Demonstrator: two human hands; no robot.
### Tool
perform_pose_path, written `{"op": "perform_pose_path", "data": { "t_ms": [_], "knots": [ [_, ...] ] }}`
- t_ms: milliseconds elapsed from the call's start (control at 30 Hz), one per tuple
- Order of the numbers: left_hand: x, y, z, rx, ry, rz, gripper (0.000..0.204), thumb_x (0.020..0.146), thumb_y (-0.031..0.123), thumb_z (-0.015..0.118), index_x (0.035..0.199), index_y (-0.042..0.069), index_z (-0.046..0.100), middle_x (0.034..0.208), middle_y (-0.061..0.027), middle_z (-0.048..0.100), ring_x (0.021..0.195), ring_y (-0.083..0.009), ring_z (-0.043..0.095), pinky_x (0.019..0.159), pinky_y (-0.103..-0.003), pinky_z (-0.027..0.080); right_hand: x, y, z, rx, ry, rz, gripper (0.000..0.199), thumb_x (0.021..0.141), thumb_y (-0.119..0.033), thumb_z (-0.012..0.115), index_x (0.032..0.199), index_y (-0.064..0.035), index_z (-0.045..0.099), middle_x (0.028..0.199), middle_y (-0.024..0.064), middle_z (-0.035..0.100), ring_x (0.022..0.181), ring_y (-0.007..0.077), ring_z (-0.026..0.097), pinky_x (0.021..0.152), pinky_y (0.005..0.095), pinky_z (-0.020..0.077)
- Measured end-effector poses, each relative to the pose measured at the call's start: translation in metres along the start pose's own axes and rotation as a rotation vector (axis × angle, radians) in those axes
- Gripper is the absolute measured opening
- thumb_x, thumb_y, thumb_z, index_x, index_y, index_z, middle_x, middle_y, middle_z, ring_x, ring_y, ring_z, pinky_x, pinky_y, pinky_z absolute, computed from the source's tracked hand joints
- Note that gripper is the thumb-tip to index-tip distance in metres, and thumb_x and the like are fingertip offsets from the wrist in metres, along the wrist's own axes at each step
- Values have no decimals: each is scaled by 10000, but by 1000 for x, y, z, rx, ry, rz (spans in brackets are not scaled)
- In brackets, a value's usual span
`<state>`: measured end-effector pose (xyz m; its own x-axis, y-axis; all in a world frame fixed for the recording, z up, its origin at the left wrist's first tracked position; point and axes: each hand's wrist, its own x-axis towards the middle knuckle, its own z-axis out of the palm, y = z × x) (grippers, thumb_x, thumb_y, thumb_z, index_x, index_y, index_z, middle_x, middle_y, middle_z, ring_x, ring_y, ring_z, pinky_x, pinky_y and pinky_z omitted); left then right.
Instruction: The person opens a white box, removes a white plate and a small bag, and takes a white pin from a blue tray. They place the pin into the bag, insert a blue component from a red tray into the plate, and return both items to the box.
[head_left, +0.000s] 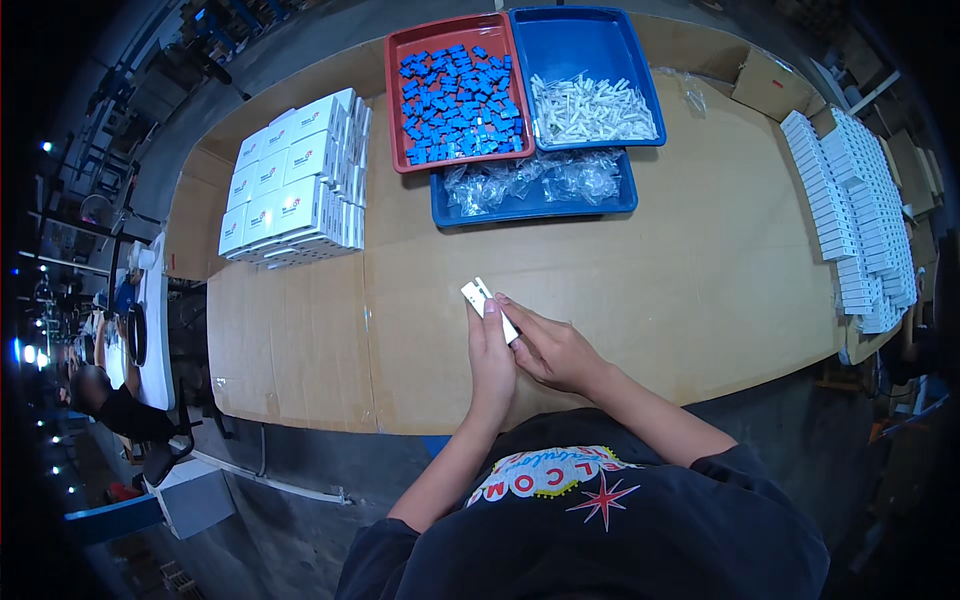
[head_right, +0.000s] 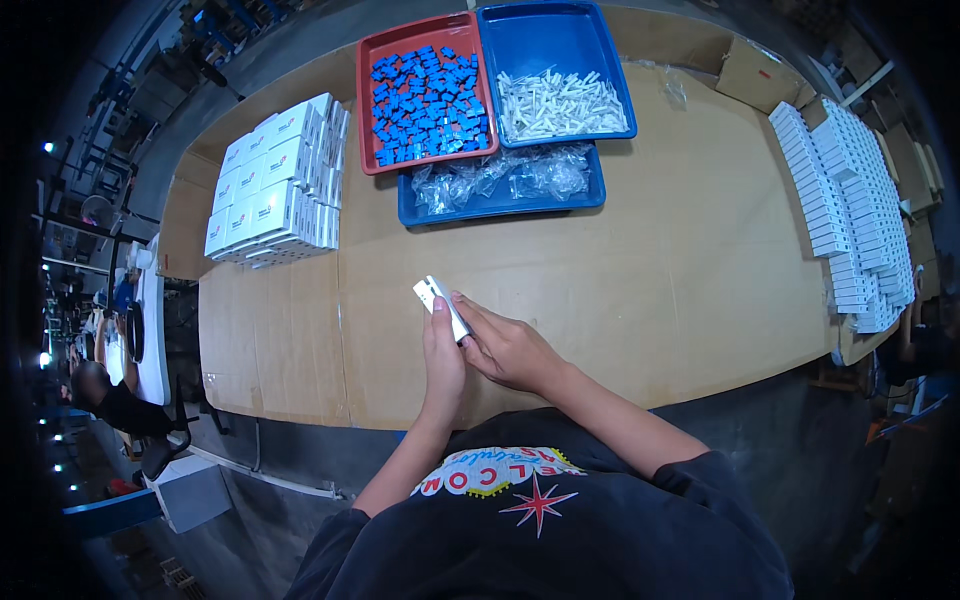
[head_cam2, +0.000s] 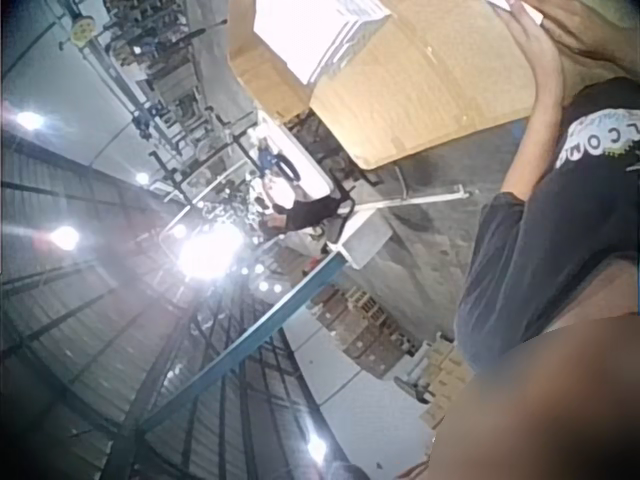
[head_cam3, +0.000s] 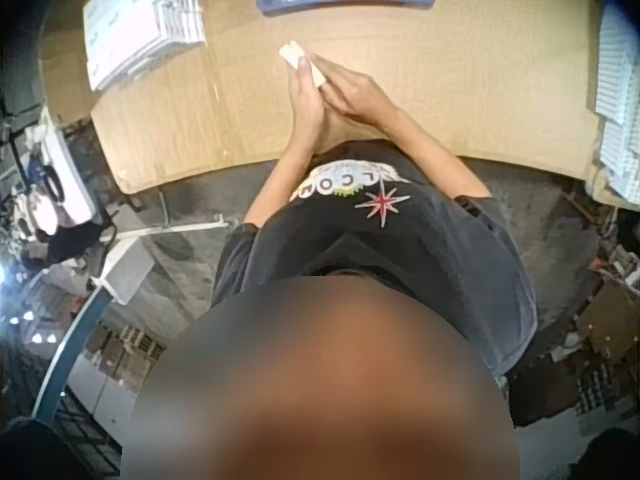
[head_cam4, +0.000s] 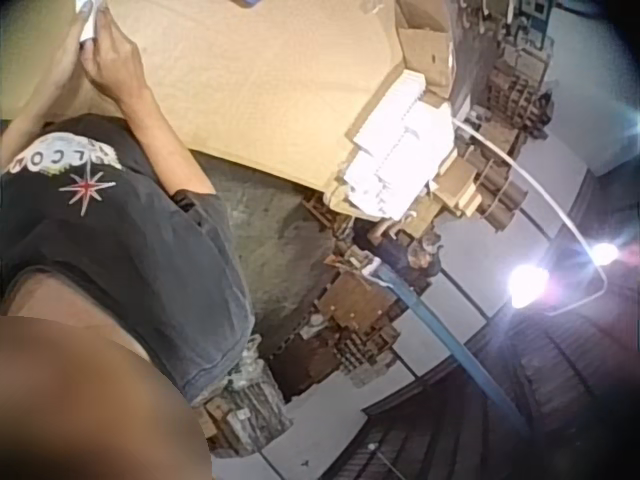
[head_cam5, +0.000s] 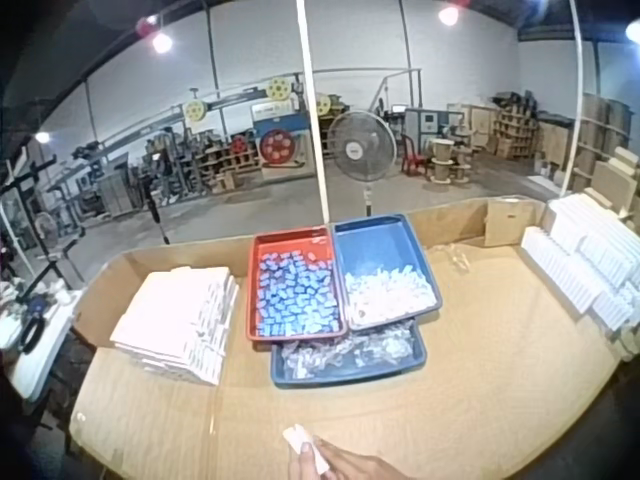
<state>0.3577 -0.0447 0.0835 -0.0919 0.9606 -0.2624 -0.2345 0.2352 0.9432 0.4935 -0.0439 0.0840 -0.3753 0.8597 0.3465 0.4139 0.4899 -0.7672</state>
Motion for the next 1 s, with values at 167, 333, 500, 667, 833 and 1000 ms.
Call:
{"op": "perform_pose_path", "data": {
  "t_ms": [167, 333, 500, 667, 833, 1000],
  "knots": [
    [-3, 7, 4, 77, -9, 62, 425, 1149, 298, 389, 1399, -37, 469, 1096, -101, 588, 1015, -161, 544, 927, -319, 451, -6, 2, 4, -31, -20, 55, 543, 983, -110, 565, 1488, 65, 471, 1381, 278, 624, 1099, 411, 711, 905, 452, 607],
    [1, 1, -5, 127, -32, 38, 449, 1149, 309, 384, 1407, -48, 474, 1090, -121, 597, 1017, -180, 549, 936, -332, 452, -6, -2, -1, -40, -106, 112, 545, 990, -112, 544, 1490, 81, 445, 1311, 304, 649, 1009, 420, 728, 845, 467, 610],
    [6, -4, -8, 109, -43, 3, 507, 1147, 331, 386, 1462, -63, 438, 1137, -142, 610, 1065, -193, 559, 975, -332, 446, -8, 5, 5, -2, -6, -15, 557, 985, -105, 541, 1507, 48, 419, 1290, 296, 659, 900, 428, 735, 780, 488, 614],
    [2, 7, 0, 165, -34, -3, 674, 1136, 357, 439, 1615, -72, 237, 1168, -142, 617, 1061, -172, 578, 920, -293, 483, -8, -6, 9, 80, -87, 244, 593, 986, -107, 536, 1547, 10, 382, 1255, 313, 657, 898, 454, 718, 802, 495, 593],
    [4, 6, -7, 160, -58, -63, 679, 1132, 357, 456, 1615, -70, 241, 1179, -140, 619, 1049, -161, 582, 891, -277, 492, -3, -14, 2, 243, -125, 347, 611, 995, -102, 523, 1574, -8, 351, 1204, 329, 659, 884, 485, 699, 793, 524, 565],
    [8, 2, -11, 187, -74, -46, 645, 1133, 347, 458, 1605, -57, 284, 1167, -125, 620, 1043, -151, 577, 893, -275, 489, -4, -15, -2, 203, -170, 316, 589, 1016, -116, 518, 1561, 27, 345, 1158, 345, 667, 865, 509, 684, 794, 557, 541]
  ]
}}
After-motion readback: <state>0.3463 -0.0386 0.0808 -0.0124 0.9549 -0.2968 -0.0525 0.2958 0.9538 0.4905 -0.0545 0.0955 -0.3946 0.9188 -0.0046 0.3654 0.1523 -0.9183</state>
